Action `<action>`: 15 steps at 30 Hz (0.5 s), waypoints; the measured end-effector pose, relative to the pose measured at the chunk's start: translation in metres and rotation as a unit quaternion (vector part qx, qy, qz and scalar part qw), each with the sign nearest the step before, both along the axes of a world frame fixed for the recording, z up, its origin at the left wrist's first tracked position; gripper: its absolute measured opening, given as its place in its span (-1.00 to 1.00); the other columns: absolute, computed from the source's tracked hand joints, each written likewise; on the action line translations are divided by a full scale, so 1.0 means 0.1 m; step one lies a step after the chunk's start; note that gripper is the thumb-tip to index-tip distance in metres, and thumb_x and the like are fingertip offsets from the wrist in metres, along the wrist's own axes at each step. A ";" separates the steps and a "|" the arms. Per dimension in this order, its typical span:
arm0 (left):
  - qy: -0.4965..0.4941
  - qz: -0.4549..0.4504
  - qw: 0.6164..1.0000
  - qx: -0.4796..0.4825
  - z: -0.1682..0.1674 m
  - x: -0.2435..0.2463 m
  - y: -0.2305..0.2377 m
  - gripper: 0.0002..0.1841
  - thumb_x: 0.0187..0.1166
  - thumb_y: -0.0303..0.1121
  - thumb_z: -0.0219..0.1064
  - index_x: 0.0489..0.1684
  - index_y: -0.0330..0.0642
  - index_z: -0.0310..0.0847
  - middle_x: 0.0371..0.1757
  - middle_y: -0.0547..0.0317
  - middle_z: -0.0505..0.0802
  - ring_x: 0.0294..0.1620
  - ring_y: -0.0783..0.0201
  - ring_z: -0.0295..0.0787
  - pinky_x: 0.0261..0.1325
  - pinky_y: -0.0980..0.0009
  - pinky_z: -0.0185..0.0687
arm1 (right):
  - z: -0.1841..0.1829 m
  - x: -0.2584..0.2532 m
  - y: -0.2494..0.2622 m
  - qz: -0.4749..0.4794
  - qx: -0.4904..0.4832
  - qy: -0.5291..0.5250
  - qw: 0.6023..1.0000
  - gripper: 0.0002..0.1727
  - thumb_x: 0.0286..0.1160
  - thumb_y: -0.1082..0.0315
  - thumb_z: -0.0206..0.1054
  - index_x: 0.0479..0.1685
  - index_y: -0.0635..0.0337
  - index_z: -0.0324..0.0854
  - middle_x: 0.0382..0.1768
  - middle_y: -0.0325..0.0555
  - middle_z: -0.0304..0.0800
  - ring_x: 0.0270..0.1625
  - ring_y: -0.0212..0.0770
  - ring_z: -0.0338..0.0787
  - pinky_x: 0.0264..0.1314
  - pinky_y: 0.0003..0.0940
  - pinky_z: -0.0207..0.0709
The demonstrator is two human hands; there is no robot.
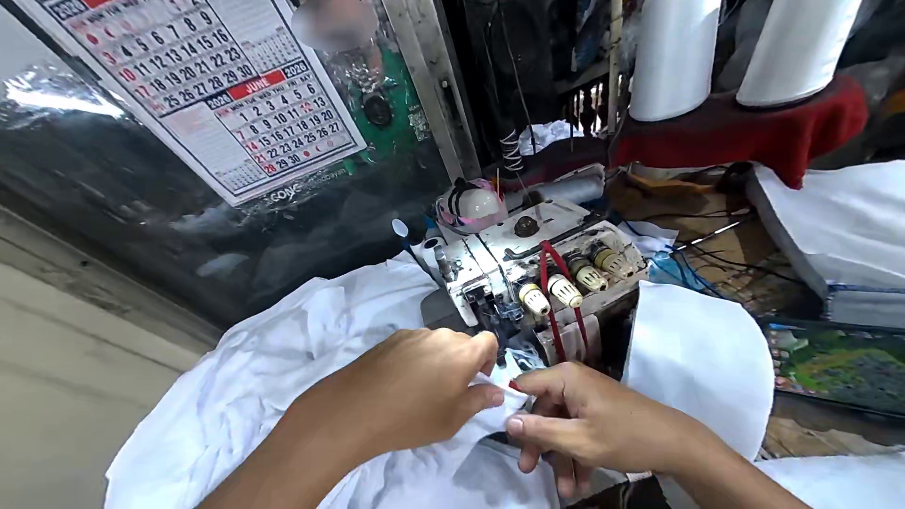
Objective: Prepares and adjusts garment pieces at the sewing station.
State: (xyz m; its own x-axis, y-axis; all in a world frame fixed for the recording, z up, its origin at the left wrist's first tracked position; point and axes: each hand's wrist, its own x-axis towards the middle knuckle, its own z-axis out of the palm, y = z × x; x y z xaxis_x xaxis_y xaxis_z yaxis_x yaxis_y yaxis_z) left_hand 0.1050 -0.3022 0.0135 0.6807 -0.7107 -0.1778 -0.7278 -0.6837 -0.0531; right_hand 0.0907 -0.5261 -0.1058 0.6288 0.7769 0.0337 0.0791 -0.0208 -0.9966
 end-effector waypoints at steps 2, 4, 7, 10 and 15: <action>0.009 -0.013 1.000 -0.016 -0.01 0.01 0.02 -0.65 0.69 0.21 0.15 -0.08 0.21 0.64 -0.36 0.56 0.72 -0.36 0.56 0.69 -0.34 0.40 0.66 | -0.01 0.01 0.01 0.003 0.020 0.017 1.000 -0.71 0.79 0.12 0.24 0.23 0.09 0.61 -0.23 -0.12 0.94 -0.53 -0.21 0.88 -0.58 -0.33 0.79; 0.034 -0.002 0.999 -0.030 -0.07 0.09 0.08 -0.67 0.69 0.18 0.18 -0.03 0.21 0.66 -0.27 0.54 0.77 -0.27 0.55 0.72 -0.23 0.36 0.72 | -0.04 0.02 0.03 0.006 0.033 0.030 0.999 -0.71 0.79 0.14 0.24 0.24 0.10 0.60 -0.23 -0.10 0.93 -0.52 -0.21 0.88 -0.57 -0.34 0.78; 0.044 0.002 0.997 -0.063 -0.13 0.21 0.25 -0.71 0.70 0.12 0.20 -0.06 0.22 0.74 -0.20 0.52 0.74 -0.32 0.55 0.65 -0.28 0.43 0.67 | -0.03 0.04 0.04 0.003 0.037 0.042 0.998 -0.69 0.80 0.15 0.23 0.31 0.09 0.57 -0.23 -0.07 0.93 -0.51 -0.19 0.89 -0.58 -0.32 0.78; 0.093 -0.018 0.992 -0.089 0.00 0.03 0.16 -0.75 0.77 -0.02 0.17 -0.10 0.14 0.72 -0.24 0.50 0.72 -0.42 0.62 0.64 -0.36 0.61 0.67 | 0.00 0.01 0.01 0.008 0.038 0.031 0.999 -0.71 0.80 0.14 0.23 0.25 0.09 0.60 -0.23 -0.09 0.93 -0.51 -0.21 0.88 -0.57 -0.34 0.78; 0.118 -0.007 0.988 -0.103 -0.06 0.10 0.20 -0.75 0.70 0.00 0.28 -0.12 0.10 0.76 -0.31 0.46 0.73 -0.44 0.57 0.57 -0.36 0.57 0.55 | -0.07 -0.09 -0.01 -0.009 0.044 0.023 0.999 -0.73 0.81 0.13 0.21 0.22 0.08 0.61 -0.27 -0.08 0.94 -0.54 -0.18 0.89 -0.59 -0.31 0.78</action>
